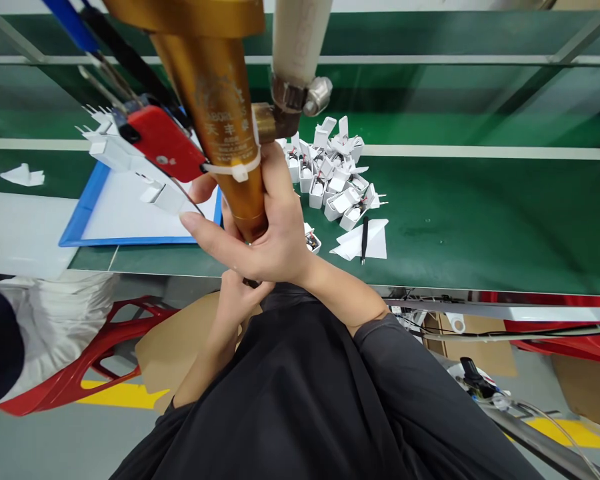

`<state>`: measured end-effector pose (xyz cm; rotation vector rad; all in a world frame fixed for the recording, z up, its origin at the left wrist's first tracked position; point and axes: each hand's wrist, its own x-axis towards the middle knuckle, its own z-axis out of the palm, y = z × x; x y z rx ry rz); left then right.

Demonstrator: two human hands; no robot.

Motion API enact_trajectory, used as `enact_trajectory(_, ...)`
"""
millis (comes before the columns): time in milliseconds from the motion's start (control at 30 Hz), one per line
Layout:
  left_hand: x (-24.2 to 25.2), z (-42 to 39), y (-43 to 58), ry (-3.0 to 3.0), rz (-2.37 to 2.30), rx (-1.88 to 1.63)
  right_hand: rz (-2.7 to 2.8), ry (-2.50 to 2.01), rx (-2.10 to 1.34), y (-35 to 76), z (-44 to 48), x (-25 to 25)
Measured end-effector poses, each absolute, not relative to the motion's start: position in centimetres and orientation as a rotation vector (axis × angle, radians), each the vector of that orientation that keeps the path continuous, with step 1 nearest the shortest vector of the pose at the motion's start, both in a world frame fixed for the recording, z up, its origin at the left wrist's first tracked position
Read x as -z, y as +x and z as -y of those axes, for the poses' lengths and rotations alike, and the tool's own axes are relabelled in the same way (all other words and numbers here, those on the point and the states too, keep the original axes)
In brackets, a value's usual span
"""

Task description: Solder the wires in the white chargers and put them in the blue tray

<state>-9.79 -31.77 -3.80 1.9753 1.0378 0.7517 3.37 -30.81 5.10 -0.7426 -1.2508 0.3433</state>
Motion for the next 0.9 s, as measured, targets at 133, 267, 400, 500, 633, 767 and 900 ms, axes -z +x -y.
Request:
enact_trajectory(133, 4.4, 32.2, -8.6, 1.914, -0.971, -0.856, 1.247, -0.833, -0.367, 2.9, 31.1, -5.4)
enact_trajectory(267, 4.3, 32.5, -7.6, 1.865, -0.974, -0.96, 1.239, -0.823, -0.339, 2.7, 31.0, -5.3)
enact_trajectory(400, 4.2, 32.8, -7.1, 1.813, -0.997, -1.034, 1.195, -0.672, -0.348, 2.8, 30.5, -4.9)
enact_trajectory(500, 4.3, 33.0, -6.9, 1.755, -0.978, -1.011, 1.165, -0.635, -0.299, 2.8, 30.4, -4.9)
enact_trajectory(633, 4.5, 33.1, -6.6, 1.727, -0.953, -1.053, 1.16, -0.578, -0.272, 3.0, 30.3, -4.8)
enact_trajectory(767, 4.7, 33.2, -6.4, 1.724, -0.963, -1.052, 1.18, -0.604, -0.254, 3.2, 30.0, -4.4)
enact_trajectory(900, 4.5, 33.1, -6.3, 1.704, -0.942, -1.014, 1.226, -0.637, -0.178, 3.4, 29.8, -4.5)
